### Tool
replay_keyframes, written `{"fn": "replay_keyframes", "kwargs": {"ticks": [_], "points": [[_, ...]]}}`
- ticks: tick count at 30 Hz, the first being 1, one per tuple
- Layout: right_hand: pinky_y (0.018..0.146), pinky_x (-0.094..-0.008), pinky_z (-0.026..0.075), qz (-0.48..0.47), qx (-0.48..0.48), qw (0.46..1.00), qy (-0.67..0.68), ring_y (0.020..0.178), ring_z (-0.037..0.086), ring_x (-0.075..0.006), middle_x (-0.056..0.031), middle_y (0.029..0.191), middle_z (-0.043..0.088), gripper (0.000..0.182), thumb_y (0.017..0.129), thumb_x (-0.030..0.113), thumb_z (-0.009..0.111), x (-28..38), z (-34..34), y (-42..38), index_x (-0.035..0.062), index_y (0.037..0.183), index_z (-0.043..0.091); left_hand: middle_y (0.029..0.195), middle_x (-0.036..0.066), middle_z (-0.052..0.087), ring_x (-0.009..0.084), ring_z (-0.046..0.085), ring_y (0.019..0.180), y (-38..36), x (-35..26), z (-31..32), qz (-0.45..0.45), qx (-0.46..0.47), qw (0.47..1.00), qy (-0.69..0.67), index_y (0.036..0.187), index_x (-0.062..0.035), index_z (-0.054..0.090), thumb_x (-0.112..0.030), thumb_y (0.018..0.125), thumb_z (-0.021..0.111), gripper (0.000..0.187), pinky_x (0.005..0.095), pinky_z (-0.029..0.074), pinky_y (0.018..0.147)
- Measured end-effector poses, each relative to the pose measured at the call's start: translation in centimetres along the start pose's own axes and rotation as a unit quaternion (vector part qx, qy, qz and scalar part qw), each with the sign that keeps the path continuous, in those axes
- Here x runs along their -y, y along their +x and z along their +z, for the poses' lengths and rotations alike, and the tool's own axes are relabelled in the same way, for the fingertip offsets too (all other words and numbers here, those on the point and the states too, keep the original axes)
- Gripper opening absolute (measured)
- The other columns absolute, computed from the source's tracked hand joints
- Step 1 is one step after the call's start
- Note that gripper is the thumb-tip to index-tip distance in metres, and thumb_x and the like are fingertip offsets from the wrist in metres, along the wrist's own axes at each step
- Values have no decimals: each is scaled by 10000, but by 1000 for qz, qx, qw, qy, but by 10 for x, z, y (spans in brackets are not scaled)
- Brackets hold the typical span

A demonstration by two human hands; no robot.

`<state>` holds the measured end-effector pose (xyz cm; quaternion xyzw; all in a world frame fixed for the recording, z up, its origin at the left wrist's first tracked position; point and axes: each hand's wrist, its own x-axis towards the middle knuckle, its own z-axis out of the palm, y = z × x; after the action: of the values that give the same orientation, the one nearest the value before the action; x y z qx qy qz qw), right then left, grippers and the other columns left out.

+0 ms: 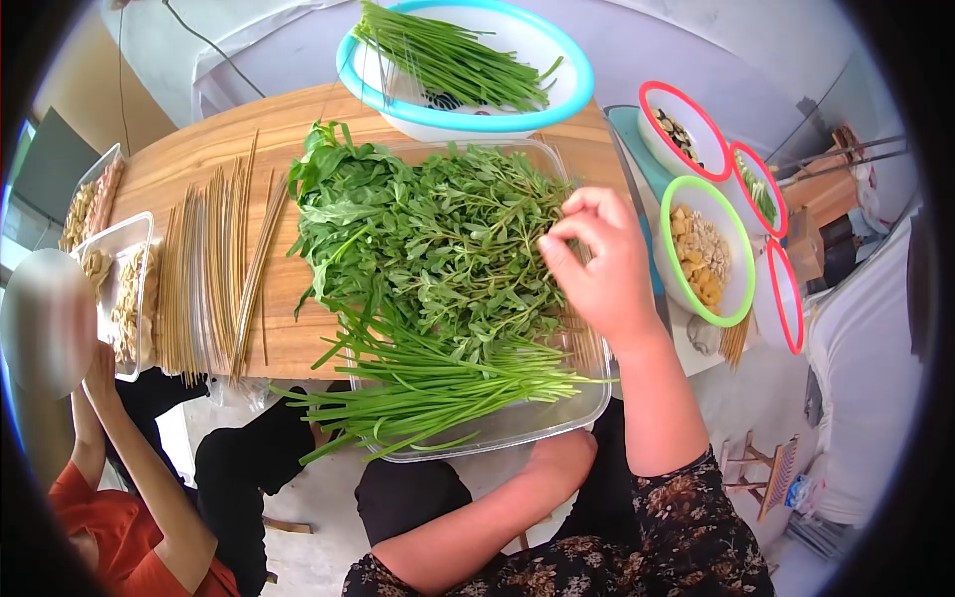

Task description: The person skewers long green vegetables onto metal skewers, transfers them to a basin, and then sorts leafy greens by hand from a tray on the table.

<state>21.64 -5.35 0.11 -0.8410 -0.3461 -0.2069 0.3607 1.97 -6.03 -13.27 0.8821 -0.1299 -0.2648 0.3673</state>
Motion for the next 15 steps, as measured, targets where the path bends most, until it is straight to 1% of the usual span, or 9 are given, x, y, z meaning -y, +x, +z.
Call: {"fn": "replay_keyframes", "kwargs": {"ticks": [1,3,5,7,8,9,11,12,15], "points": [[836,-405,474,-1,2,1000,0,917,571,-298,-108,965,597,116,740,96,773,5,0,0,53,783,674,1070,212,652,381,649,1007,1,0,-3,0,-1,1000,-2,1032,12,678,-204,997,464,306,496,505,897],[822,-406,473,-30,100,990,-90,925,569,-299,-98,950,587,143,727,98,783,11,0,0,36,762,659,1091,230,649,395,631,1048,2,0,-12,54,20,994,97,1056,17,680,-216,1009,444,335,488,496,921],[799,-389,471,-31,102,991,-84,916,563,-278,-90,959,589,144,746,102,782,2,6,-3,32,780,660,1096,239,647,403,623,1053,3,0,-16,40,2,997,65,1059,22,679,-230,1008,447,346,488,488,928],[779,-343,461,67,64,988,127,920,559,-206,-72,986,590,129,782,113,777,-3,5,2,42,807,672,1100,248,646,411,615,1058,4,1,-18,26,-15,999,32,1063,27,678,-243,1007,450,357,488,480,935],[714,-260,445,118,65,975,179,859,557,-118,-40,961,628,111,864,138,738,-2,-4,3,46,860,676,1102,253,644,418,611,1049,5,2,-18,32,2,999,30,1055,36,673,-239,1002,451,357,492,474,935],[714,-260,445,119,65,975,176,859,557,-118,-40,961,628,111,864,138,738,-3,-9,4,46,860,676,1104,259,642,425,608,1041,6,2,-18,39,20,999,29,1048,45,668,-234,997,451,357,496,467,936],[645,-202,423,311,39,851,421,783,564,-70,-31,902,666,125,933,164,685,-4,-18,7,42,916,663,1100,263,640,431,604,1036,4,1,-19,32,-31,999,10,1043,49,664,-221,989,451,348,502,460,938],[602,-176,413,308,28,833,459,712,564,-57,-34,856,687,141,972,181,644,0,-19,8,42,951,648,1096,267,637,437,600,1031,3,0,-20,22,-83,996,-9,1039,53,661,-207,981,450,340,507,454,940],[599,-186,426,307,35,812,496,730,583,-61,-50,882,693,137,970,182,648,-3,-21,8,46,953,644,1087,267,637,432,601,1029,3,-2,-26,5,-99,993,-63,1018,46,666,-172,963,455,309,503,454,942]]}}
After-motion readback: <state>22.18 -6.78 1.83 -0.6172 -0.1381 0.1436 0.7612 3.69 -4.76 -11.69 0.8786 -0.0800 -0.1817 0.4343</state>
